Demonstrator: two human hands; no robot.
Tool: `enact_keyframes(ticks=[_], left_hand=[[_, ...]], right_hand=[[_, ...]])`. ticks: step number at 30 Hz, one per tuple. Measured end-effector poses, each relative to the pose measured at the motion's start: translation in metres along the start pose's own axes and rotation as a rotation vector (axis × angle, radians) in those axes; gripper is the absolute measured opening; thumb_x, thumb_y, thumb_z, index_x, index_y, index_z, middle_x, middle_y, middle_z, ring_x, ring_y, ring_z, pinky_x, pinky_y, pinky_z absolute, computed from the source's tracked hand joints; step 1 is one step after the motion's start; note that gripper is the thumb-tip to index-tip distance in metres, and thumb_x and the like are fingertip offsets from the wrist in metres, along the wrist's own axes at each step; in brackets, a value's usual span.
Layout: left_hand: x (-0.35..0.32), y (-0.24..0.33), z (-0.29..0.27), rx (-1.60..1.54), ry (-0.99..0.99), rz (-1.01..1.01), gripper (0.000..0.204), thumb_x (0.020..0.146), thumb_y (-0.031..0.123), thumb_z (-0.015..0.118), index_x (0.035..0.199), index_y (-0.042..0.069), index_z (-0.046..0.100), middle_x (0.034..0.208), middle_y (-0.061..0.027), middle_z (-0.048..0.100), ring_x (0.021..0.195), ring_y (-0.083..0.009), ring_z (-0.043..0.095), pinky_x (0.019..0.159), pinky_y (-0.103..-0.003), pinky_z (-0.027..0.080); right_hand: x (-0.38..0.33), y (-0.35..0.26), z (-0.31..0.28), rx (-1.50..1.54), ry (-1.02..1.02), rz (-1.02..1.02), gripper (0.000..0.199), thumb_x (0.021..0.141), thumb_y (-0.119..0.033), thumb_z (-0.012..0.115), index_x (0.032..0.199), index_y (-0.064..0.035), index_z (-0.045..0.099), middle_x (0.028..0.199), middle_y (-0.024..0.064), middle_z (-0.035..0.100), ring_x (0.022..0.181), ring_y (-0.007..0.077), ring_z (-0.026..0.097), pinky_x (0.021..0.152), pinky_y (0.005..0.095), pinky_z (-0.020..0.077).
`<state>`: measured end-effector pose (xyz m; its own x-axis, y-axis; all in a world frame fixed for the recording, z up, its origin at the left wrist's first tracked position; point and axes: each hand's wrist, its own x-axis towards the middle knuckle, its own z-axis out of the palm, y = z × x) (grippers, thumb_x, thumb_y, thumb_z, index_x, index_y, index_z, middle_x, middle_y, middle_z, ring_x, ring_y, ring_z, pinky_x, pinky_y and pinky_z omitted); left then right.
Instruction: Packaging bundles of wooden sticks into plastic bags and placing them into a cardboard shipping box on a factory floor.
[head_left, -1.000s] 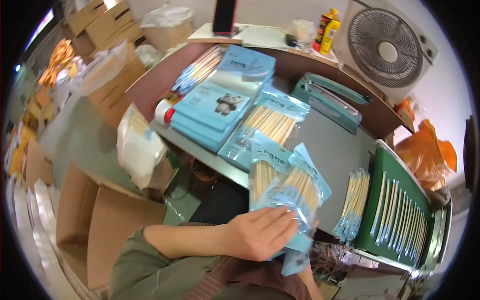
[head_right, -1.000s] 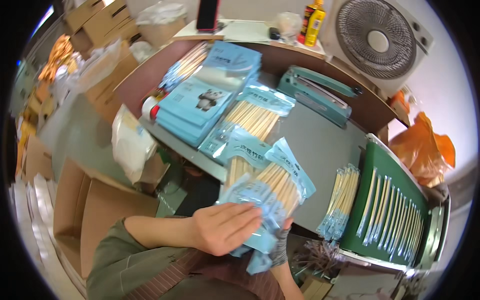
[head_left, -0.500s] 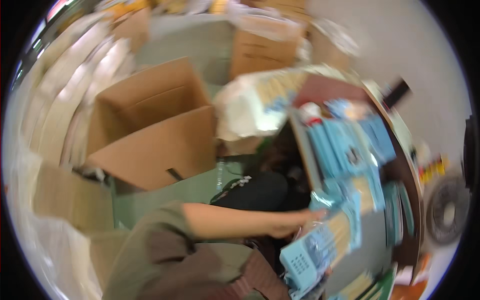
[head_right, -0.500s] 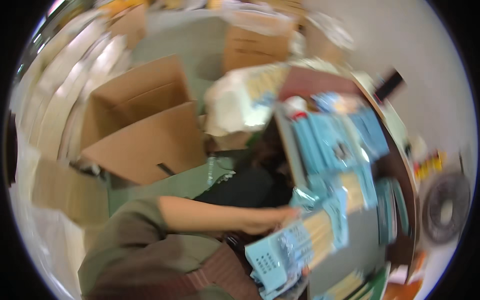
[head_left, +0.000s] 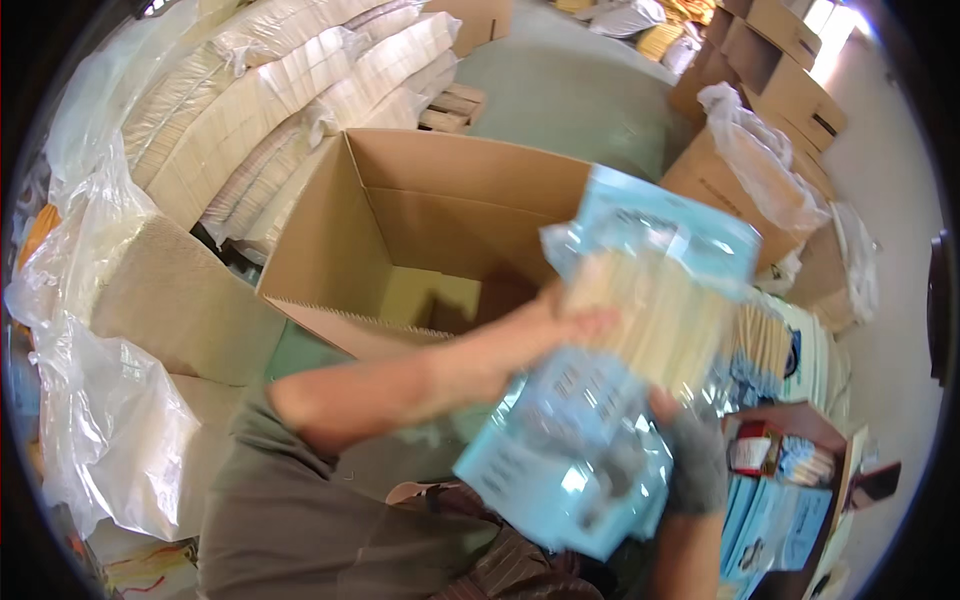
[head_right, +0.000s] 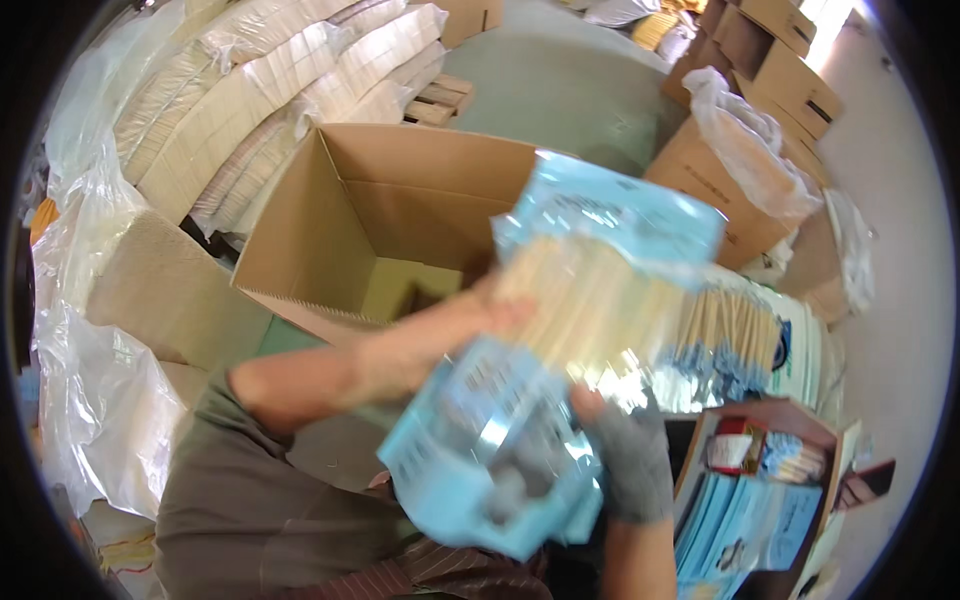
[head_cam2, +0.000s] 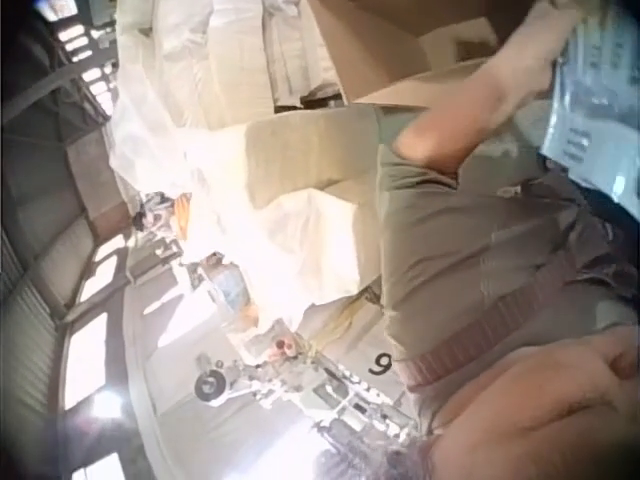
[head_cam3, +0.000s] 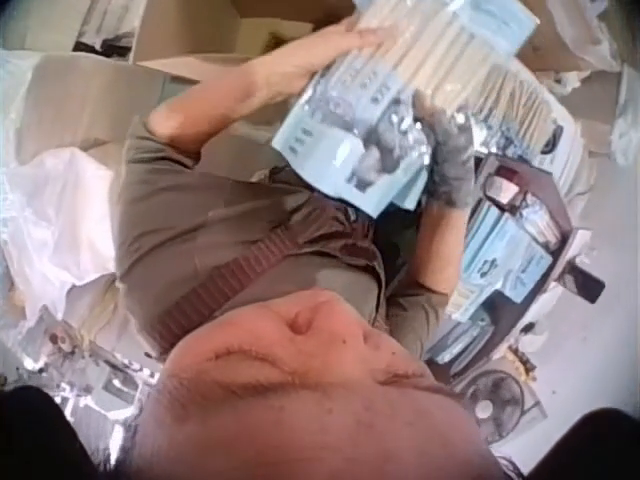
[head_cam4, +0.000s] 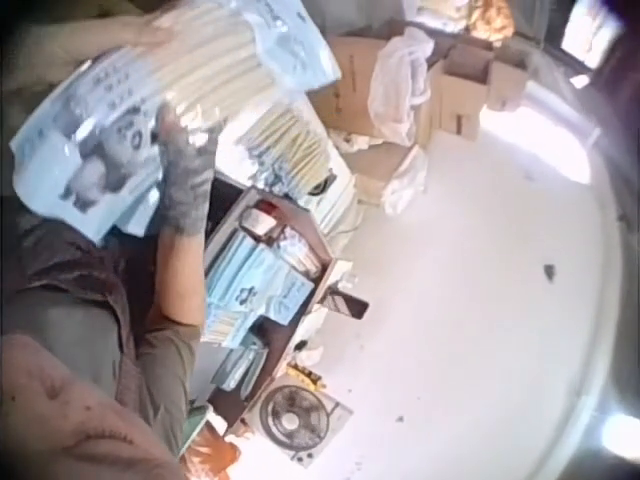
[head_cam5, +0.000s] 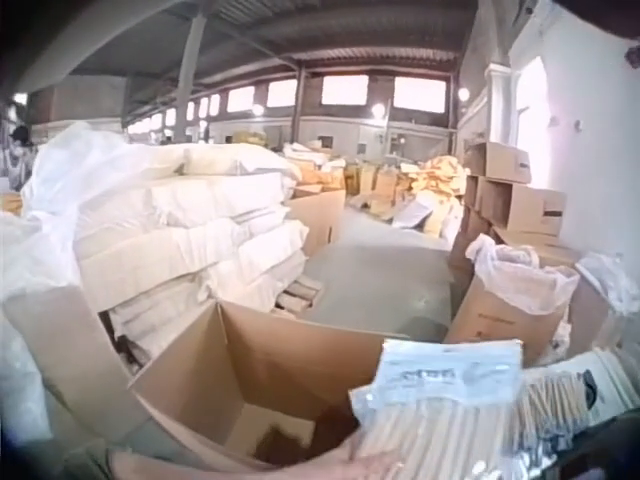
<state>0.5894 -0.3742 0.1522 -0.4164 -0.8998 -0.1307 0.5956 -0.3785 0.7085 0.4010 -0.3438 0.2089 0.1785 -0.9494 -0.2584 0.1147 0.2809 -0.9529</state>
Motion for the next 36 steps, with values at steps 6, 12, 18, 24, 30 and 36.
enact_keyframes(ticks=[6, 12, 18, 24, 30, 36], left_hand=[[0.034, 0.054, -0.121, -0.049, 0.190, -0.011, 0.056, 0.083, 0.015, 0.056, 0.130, 0.007, 0.028, 0.119, -0.0135, 0.048, 0.102, -0.0241, 0.055, 0.080, -0.038, 0.051], [0.046, 0.009, -0.205, 0.020, 0.282, -0.467, 0.053, 0.080, 0.011, 0.058, 0.127, 0.007, 0.034, 0.118, -0.0117, 0.050, 0.101, -0.0214, 0.055, 0.085, -0.036, 0.048], [0.090, -0.118, -0.277, 0.191, 0.266, -0.519, 0.056, 0.076, 0.016, 0.062, 0.125, 0.011, 0.036, 0.113, -0.0091, 0.051, 0.103, -0.0213, 0.052, 0.083, -0.038, 0.046], [0.130, -0.255, -0.379, 0.594, 0.418, -0.743, 0.086, 0.072, 0.019, 0.065, 0.138, 0.008, 0.010, 0.126, -0.0160, 0.041, 0.109, -0.0258, 0.046, 0.087, -0.037, 0.042], [0.137, -0.306, -0.384, 1.200, 0.607, -0.709, 0.110, 0.063, 0.032, 0.072, 0.138, 0.001, -0.003, 0.139, -0.0211, 0.023, 0.129, -0.0317, 0.023, 0.102, -0.033, 0.029], [0.147, -0.233, -0.375, 1.231, 0.575, -0.765, 0.098, 0.067, 0.021, 0.063, 0.139, 0.002, -0.001, 0.137, -0.0243, 0.026, 0.124, -0.0329, 0.033, 0.098, -0.035, 0.033]], right_hand=[[0.118, 0.049, 0.031, -0.369, -0.363, -0.241, 0.062, 0.075, -0.032, 0.066, 0.125, -0.0047, 0.040, 0.085, 0.0089, 0.059, 0.075, 0.0181, 0.056, 0.071, 0.0283, 0.0456], [0.076, 0.075, -0.004, -1.575, -0.909, -0.191, 0.035, 0.081, -0.030, 0.052, 0.108, -0.0080, 0.051, 0.085, 0.0104, 0.060, 0.078, 0.0278, 0.060, 0.067, 0.0348, 0.0480], [0.051, 0.047, 0.008, -1.247, -1.114, 0.193, 0.038, 0.075, -0.022, 0.052, 0.106, -0.0013, 0.052, 0.099, 0.0180, 0.056, 0.089, 0.0286, 0.056, 0.074, 0.0380, 0.0469], [0.040, 0.101, -0.013, -1.162, -1.035, 0.042, 0.036, 0.081, -0.028, 0.045, 0.108, -0.0043, 0.050, 0.091, 0.0146, 0.056, 0.083, 0.0275, 0.059, 0.069, 0.0369, 0.0500], [0.027, 0.106, -0.017, -1.203, -0.772, -0.147, 0.027, 0.078, -0.017, 0.047, 0.099, -0.0001, 0.052, 0.082, 0.0133, 0.057, 0.076, 0.0251, 0.058, 0.067, 0.0343, 0.0476], [0.046, 0.086, -0.011, -1.190, -0.962, -0.022, 0.031, 0.078, -0.020, 0.046, 0.102, -0.0015, 0.052, 0.090, 0.0136, 0.056, 0.085, 0.0264, 0.058, 0.073, 0.0359, 0.0484]])
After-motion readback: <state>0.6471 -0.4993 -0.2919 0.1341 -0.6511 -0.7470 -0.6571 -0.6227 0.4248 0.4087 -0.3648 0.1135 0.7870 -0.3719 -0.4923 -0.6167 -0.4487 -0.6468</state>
